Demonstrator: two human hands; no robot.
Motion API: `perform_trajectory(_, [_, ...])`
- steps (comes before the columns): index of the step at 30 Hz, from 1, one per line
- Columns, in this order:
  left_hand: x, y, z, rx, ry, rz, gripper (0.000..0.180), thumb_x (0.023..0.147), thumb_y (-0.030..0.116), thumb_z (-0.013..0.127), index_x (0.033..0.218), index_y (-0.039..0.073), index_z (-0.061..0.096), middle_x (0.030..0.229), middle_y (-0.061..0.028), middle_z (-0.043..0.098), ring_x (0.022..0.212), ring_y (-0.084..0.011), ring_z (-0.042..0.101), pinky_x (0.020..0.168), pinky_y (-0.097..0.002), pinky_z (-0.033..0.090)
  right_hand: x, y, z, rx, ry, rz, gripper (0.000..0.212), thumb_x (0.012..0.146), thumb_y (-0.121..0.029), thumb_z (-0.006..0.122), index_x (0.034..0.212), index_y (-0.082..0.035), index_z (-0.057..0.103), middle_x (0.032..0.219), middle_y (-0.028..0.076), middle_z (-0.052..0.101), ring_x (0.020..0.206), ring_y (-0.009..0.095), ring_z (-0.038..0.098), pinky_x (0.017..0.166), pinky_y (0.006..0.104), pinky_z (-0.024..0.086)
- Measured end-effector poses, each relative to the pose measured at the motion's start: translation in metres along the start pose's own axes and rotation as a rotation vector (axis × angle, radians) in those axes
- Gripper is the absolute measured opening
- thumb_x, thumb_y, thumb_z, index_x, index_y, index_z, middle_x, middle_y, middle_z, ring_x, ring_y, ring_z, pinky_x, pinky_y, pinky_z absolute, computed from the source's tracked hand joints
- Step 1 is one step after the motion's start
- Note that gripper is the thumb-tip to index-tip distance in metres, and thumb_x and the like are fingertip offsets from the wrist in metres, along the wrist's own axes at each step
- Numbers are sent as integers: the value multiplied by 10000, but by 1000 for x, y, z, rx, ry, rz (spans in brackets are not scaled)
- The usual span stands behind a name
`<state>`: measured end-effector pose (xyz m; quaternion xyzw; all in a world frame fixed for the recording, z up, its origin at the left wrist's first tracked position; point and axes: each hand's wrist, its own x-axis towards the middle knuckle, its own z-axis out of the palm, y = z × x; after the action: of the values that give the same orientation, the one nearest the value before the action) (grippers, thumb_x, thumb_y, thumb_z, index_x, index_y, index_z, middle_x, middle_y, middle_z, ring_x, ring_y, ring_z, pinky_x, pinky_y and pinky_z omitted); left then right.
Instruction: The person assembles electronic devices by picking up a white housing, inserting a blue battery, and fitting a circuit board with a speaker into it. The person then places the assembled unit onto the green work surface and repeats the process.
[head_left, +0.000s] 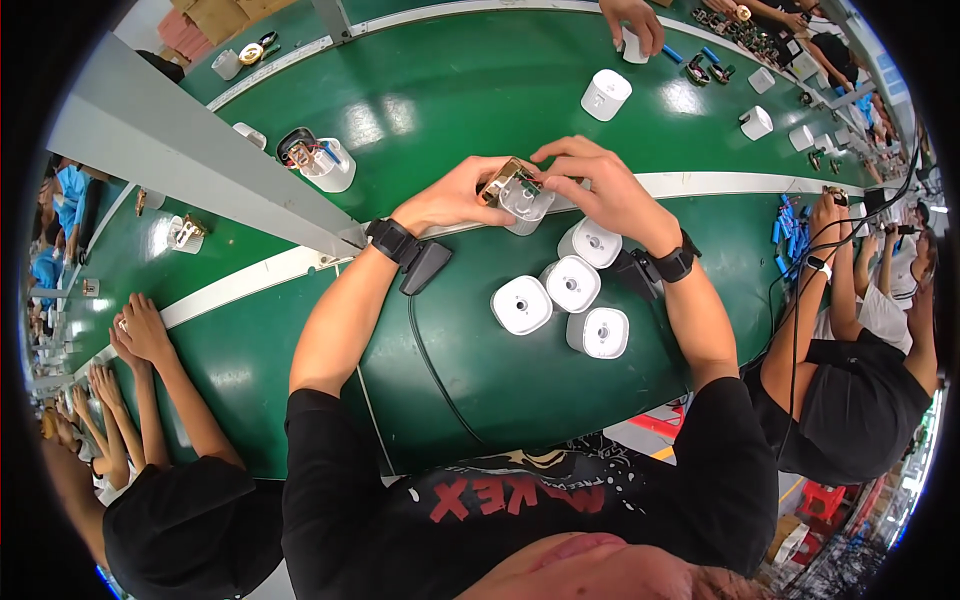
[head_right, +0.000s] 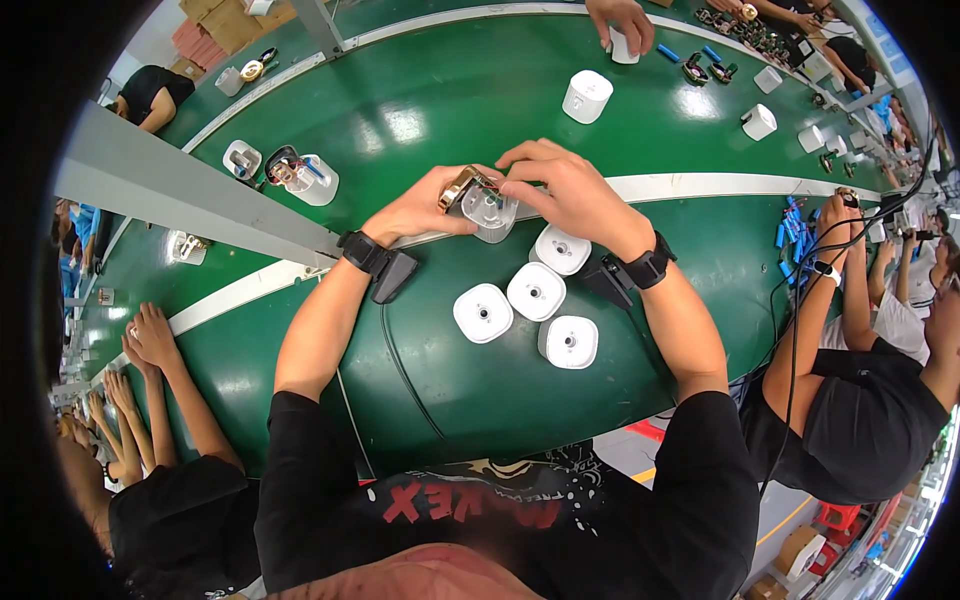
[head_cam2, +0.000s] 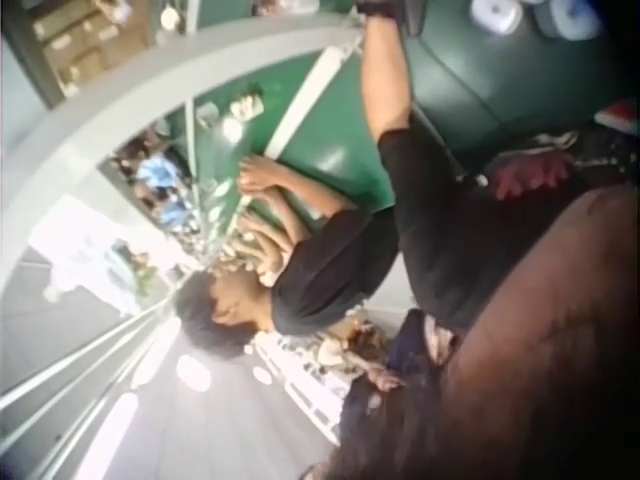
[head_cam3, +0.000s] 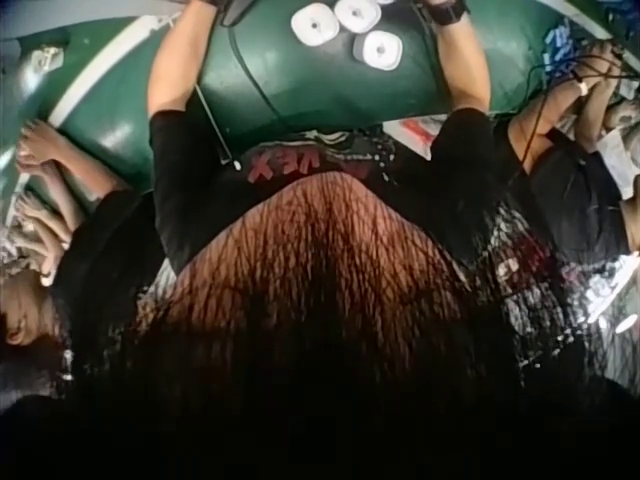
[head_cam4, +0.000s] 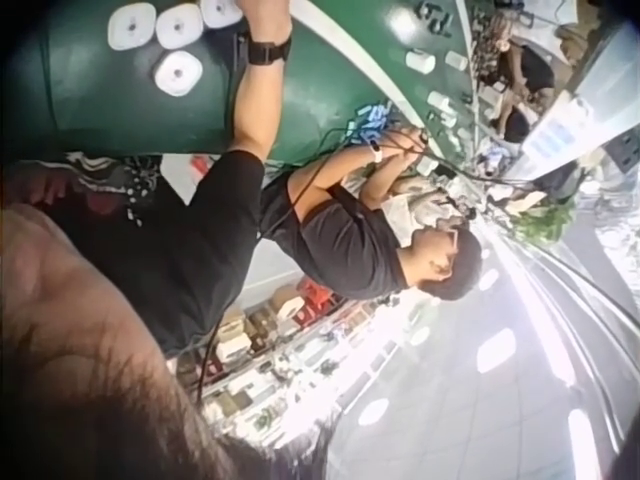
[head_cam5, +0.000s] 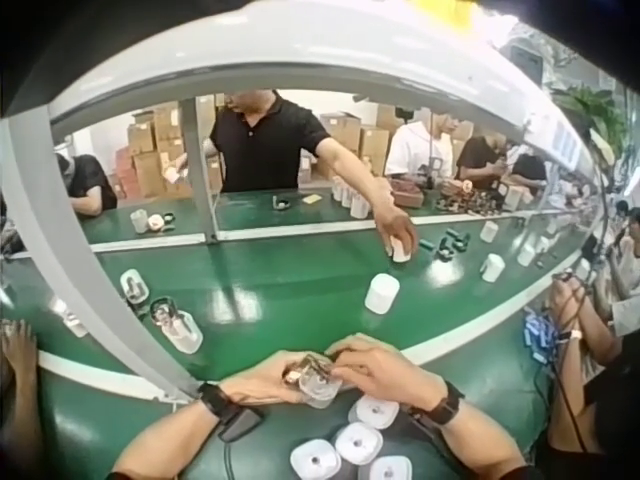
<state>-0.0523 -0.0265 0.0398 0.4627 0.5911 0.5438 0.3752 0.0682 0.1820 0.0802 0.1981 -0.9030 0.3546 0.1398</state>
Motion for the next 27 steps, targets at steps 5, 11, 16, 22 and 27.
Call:
perform_trajectory(5, [-1,0,-4,-26,-13,-10,686,653,45,793,1293,30,549,1195,-52,625,1109,-152,571,1012,-307,424,-4,-3,-4,114,-178,143,429,737,-45,775,1141,-52,633,1141,93,646,1033,256,612,819,351,514])
perform_trajectory(11, [-2,-2,-5,-86,106,21,713,667,30,807,1314,51,507,1209,-65,614,1139,-178,569,1042,-334,415,1,-12,-7,121,-215,239,646,675,-28,817,1268,-70,565,1252,62,604,1098,232,595,845,340,509])
perform_trajectory(16, [-3,6,4,-393,144,170,619,730,5,760,1292,56,508,1171,-21,584,1122,-150,534,1015,-334,405,-1,-33,-13,134,-63,140,716,641,-47,843,1291,-65,544,1289,86,583,1135,249,590,880,348,516])
perform_trajectory(22, [3,10,19,-643,218,106,764,760,-36,716,1416,100,349,1282,-38,508,1215,-169,488,1075,-365,376,-4,-30,0,55,122,70,773,604,-17,832,1304,-29,504,1319,133,556,1157,295,584,896,375,523])
perform_trajectory(27, [1,2,21,-729,145,144,787,798,-31,703,1451,130,294,1314,-40,490,1238,-185,485,1090,-374,380,1,-28,6,-242,177,-128,760,581,20,793,1280,-12,495,1299,148,559,1144,335,582,900,394,520])
